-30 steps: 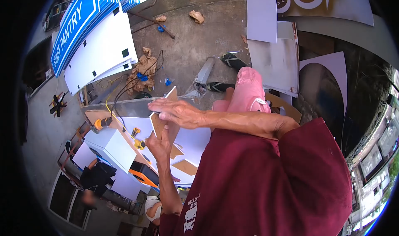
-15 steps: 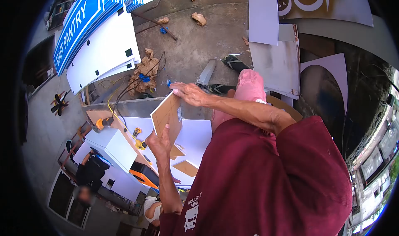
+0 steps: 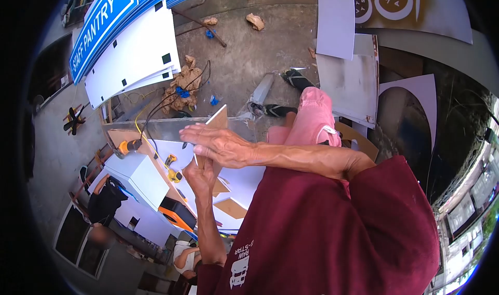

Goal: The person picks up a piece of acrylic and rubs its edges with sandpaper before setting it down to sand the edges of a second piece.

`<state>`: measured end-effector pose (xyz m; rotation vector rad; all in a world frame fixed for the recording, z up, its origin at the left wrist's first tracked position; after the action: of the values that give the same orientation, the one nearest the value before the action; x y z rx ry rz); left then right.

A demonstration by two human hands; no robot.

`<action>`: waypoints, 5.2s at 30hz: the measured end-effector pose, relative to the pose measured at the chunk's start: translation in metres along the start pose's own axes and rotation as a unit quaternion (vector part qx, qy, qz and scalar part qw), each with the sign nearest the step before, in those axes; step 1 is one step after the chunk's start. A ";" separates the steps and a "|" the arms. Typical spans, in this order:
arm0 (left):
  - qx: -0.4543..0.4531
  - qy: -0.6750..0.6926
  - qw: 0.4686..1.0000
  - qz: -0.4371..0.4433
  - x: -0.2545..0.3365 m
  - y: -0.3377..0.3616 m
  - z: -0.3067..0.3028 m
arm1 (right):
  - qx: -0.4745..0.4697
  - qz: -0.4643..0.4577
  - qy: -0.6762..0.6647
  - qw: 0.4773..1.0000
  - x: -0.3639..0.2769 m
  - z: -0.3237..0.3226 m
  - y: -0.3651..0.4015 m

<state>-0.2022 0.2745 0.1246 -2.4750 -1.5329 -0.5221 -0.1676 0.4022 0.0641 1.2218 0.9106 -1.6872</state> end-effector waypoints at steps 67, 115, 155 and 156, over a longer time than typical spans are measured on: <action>-0.039 0.071 0.990 -0.118 -0.032 0.019 -0.004 | -0.050 0.088 0.083 0.991 0.033 -0.005 0.004; -0.002 0.013 0.997 -0.080 -0.021 0.027 -0.003 | 0.001 0.091 0.094 0.991 0.065 -0.010 0.020; -0.004 -0.014 0.998 -0.055 -0.007 0.030 0.003 | -0.035 0.195 0.092 0.976 0.106 -0.023 0.017; -0.002 -0.010 0.999 -0.041 -0.004 0.033 0.001 | -0.011 0.134 0.083 0.987 0.081 -0.011 0.024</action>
<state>-0.1748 0.2566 0.1233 -2.4359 -1.6489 -0.5167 -0.1552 0.3857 -0.0190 1.4178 0.8192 -1.3742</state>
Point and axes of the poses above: each hand's wrist, its own y-axis away from the middle knuckle, its own z-axis out of the palm, x = y × z, the point moved 8 cm from there along -y, towards the middle knuckle, and after that the axes turned 14 degrees about x, right-handed, at the moved point
